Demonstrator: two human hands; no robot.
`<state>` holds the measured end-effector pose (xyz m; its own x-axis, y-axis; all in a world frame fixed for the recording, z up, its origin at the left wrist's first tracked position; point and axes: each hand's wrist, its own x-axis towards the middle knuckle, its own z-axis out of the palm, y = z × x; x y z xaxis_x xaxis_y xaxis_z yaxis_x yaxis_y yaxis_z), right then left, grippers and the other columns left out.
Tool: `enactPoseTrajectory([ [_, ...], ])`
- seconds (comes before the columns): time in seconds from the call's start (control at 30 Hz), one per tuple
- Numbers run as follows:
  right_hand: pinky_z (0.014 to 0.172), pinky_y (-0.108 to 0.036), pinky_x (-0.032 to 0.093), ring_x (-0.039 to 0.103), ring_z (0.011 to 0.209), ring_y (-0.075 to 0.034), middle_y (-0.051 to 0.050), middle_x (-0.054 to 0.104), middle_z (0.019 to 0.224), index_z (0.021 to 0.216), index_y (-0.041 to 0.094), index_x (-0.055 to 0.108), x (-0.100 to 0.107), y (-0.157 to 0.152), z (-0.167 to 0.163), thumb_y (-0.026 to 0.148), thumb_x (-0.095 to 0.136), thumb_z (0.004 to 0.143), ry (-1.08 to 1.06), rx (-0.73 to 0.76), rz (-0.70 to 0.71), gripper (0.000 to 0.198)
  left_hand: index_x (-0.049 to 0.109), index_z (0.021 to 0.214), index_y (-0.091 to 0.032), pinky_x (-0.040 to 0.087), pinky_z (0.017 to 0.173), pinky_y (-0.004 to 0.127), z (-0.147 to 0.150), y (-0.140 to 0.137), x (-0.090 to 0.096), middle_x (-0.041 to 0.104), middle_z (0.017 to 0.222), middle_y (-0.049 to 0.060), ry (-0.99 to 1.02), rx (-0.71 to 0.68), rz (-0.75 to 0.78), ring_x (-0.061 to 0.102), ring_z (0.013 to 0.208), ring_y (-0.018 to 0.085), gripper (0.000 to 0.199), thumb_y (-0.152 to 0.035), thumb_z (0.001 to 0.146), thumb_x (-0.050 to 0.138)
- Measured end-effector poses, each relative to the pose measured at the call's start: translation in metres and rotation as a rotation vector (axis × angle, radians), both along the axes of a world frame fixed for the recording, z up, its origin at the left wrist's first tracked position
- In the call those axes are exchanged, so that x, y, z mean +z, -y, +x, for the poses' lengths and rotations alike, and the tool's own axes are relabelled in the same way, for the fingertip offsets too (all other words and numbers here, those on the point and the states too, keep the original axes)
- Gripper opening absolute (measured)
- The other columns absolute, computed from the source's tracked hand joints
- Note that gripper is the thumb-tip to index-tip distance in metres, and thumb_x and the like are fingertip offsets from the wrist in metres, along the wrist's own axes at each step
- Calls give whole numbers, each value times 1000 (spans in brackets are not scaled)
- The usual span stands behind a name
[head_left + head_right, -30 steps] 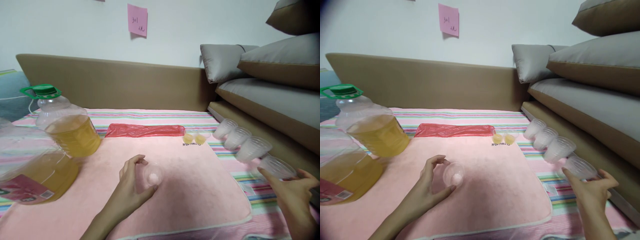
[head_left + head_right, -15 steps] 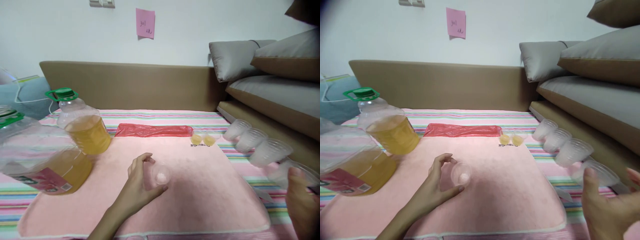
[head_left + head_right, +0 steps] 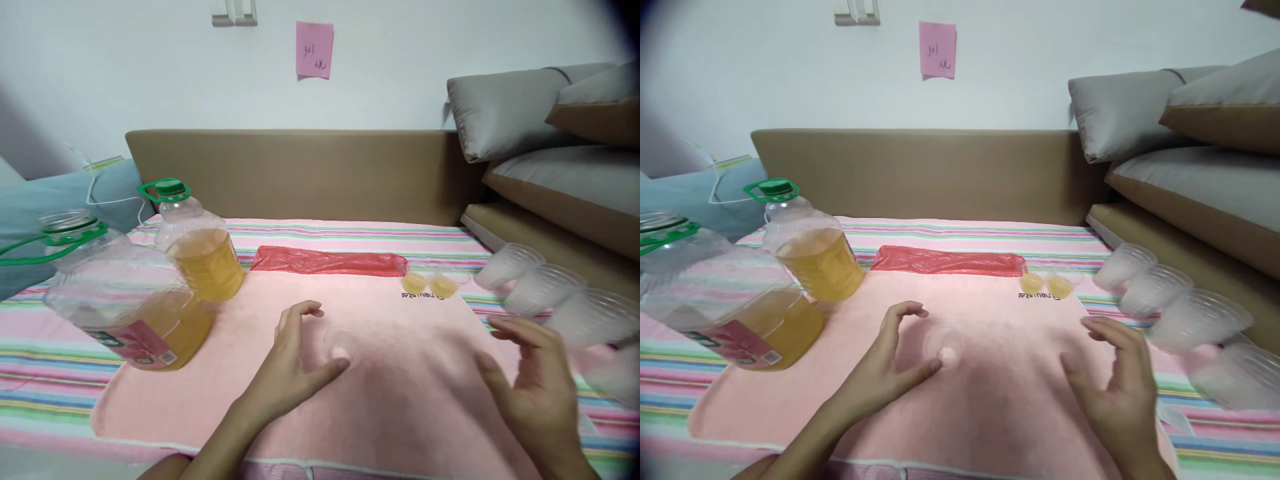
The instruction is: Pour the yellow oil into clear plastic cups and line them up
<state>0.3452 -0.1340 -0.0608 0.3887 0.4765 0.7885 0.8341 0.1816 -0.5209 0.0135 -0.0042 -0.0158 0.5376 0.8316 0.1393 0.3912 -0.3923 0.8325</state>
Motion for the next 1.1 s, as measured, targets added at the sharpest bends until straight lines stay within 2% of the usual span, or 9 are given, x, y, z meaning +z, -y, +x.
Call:
enactPoseTrajectory([
  [0.07, 94, -49, 48, 60, 106, -32, -11, 61, 123, 128, 22, 63, 2, -9, -21, 53, 77, 98, 38, 160, -49, 45, 37, 141, -33, 33, 127, 58, -2, 1, 3, 41, 152, 9, -75, -32, -38, 40, 147, 32, 81, -49, 79, 86],
  [0.13, 95, -45, 50, 60, 111, -30, -10, 60, 127, 131, 22, 62, 4, -15, -40, 51, 73, 103, 53, 276, -123, 42, 37, 142, -32, 34, 127, 57, -2, 2, 5, 40, 152, 9, -116, -48, -50, 40, 147, 31, 84, -47, 76, 87],
  [0.23, 98, -40, 52, 59, 117, -27, -10, 59, 129, 135, 22, 59, 5, -19, -65, 51, 67, 108, 94, 398, -203, 40, 36, 143, -31, 35, 127, 57, -1, 1, 3, 41, 152, 10, -123, -47, -39, 40, 146, 31, 82, -46, 78, 84],
  [0.37, 105, -35, 50, 55, 125, -24, -9, 57, 134, 140, 21, 55, 5, -20, -81, 47, 61, 112, 205, 496, -227, 38, 35, 143, -31, 35, 126, 58, 2, 1, -2, 42, 150, 10, -130, -47, -8, 41, 145, 31, 79, -48, 81, 82],
  [1.1, 107, -34, 49, 54, 129, -21, -9, 55, 137, 141, 23, 56, 2, -17, -74, 47, 60, 113, 174, 486, -261, 37, 37, 143, -28, 34, 123, 60, 5, 2, -1, 46, 146, 12, -135, -41, 14, 42, 142, 34, 79, -45, 79, 82],
])
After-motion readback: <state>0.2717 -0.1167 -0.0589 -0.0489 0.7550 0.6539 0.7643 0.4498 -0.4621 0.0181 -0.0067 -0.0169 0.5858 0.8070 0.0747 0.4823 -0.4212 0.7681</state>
